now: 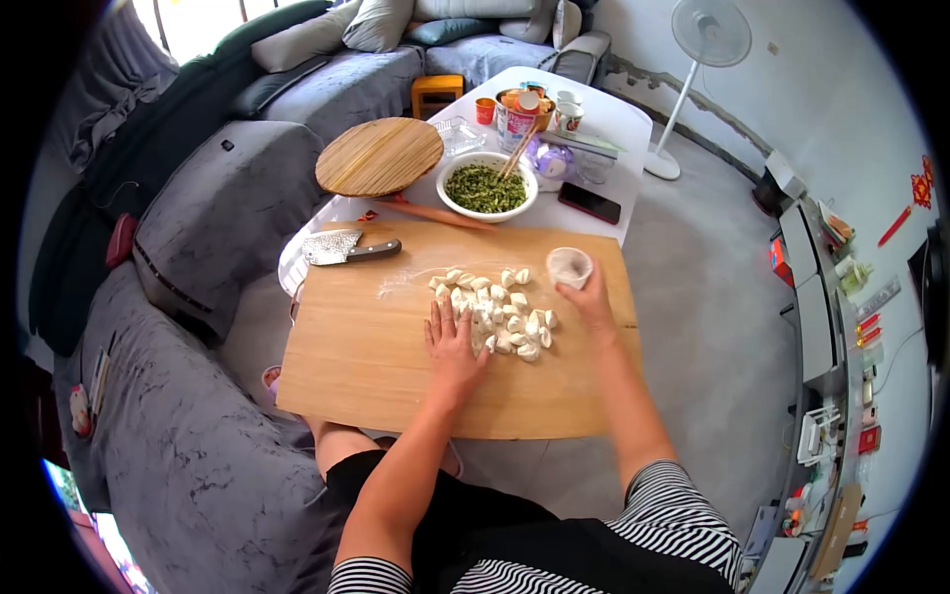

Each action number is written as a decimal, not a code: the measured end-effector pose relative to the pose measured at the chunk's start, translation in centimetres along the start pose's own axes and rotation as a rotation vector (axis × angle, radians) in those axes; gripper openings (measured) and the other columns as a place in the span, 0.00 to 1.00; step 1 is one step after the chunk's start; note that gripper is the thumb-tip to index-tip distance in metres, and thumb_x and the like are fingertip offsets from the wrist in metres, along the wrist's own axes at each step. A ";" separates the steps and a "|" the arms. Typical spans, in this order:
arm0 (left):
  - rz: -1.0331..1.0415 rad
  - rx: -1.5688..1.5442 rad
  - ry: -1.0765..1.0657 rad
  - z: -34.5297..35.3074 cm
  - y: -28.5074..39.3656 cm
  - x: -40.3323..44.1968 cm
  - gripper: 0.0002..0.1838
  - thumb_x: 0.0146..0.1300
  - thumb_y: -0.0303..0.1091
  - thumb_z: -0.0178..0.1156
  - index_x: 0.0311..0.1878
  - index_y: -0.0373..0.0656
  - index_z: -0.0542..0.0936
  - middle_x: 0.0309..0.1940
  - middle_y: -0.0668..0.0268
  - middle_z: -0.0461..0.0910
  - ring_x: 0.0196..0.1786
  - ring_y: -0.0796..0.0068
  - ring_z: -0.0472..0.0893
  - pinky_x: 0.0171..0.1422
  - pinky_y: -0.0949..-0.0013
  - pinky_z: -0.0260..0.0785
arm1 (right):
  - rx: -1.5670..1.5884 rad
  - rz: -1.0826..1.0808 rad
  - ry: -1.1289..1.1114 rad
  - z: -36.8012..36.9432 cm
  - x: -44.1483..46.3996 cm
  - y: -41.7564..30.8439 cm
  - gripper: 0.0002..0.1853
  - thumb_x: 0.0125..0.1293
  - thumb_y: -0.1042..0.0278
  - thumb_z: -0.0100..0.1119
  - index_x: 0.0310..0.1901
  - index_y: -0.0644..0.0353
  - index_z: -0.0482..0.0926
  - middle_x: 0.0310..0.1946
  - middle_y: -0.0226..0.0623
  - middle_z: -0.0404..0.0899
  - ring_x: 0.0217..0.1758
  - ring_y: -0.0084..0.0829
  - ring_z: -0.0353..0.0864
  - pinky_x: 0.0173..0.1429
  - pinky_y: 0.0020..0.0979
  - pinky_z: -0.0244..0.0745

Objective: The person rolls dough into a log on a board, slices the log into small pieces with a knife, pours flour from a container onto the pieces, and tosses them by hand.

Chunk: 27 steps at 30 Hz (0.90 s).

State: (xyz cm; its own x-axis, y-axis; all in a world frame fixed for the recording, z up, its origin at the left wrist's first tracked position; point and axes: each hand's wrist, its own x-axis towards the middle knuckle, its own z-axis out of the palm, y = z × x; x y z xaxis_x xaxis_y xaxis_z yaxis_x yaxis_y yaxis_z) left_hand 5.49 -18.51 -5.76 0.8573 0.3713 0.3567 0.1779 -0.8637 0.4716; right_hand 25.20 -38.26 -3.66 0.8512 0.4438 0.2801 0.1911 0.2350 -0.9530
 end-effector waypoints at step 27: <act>-0.020 0.157 -0.130 -1.9 -3.0 0.3 0.32 0.62 0.39 0.56 0.72 0.55 0.69 0.78 0.49 0.52 0.81 0.44 0.46 0.81 0.43 0.41 | -1.316 -0.184 -0.482 13.5 -8.2 -2.0 0.32 0.74 0.43 0.44 0.75 0.45 0.61 0.78 0.40 0.52 0.82 0.46 0.44 0.79 0.57 0.42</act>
State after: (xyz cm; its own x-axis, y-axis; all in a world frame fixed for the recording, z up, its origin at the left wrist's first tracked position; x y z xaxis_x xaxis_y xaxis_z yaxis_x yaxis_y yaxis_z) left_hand 4.30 -15.16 -5.48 0.9063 0.3504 0.2362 0.2600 -0.9030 0.3420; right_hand 11.28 -30.71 -2.45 0.5673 0.8065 0.1666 0.8174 -0.5267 -0.2334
